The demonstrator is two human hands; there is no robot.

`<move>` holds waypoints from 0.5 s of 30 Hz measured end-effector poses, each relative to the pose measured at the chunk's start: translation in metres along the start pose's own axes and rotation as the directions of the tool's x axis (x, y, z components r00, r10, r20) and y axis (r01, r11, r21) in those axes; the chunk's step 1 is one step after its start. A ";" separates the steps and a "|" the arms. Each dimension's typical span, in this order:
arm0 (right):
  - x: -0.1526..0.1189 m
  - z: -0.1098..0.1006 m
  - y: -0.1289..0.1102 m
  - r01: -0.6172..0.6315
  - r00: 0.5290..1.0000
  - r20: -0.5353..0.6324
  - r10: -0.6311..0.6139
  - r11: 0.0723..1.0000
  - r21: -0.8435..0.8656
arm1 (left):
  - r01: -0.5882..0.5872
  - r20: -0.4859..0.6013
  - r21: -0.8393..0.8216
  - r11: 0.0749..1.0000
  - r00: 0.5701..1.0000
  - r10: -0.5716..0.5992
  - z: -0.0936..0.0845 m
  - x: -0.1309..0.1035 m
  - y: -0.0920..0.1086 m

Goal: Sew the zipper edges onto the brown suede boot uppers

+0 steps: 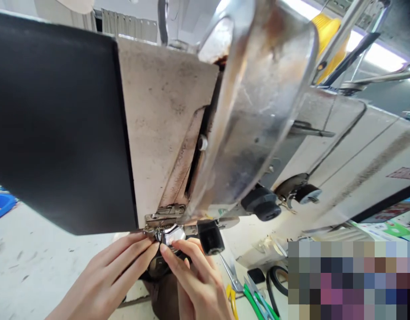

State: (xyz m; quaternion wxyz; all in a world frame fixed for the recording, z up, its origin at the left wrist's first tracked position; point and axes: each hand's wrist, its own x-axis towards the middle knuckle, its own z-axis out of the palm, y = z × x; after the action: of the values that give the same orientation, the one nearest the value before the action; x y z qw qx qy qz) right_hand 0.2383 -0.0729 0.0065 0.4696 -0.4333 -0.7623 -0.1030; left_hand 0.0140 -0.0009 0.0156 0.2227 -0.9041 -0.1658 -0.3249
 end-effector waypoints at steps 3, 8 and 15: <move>-0.002 -0.001 -0.001 -0.003 1.000 0.005 0.003 0.998 -0.066 | 0.003 -0.063 0.023 1.000 0.998 -0.002 0.004 -0.007 0.002; 0.001 -0.003 -0.003 -0.021 1.000 0.005 0.022 0.993 -0.116 | -0.042 -0.060 0.064 0.997 0.997 0.046 0.002 -0.013 0.002; 0.008 -0.006 0.004 -0.024 0.999 0.029 0.022 0.998 0.058 | 0.029 -0.170 -0.057 0.998 0.985 -0.038 0.017 -0.009 0.000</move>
State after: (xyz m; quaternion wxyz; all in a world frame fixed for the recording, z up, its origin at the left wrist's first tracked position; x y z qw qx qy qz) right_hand 0.2440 -0.0693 0.0153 0.4723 -0.4296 -0.7666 -0.0688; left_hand 0.0160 0.0061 -0.0018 0.2059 -0.8756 -0.1525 -0.4094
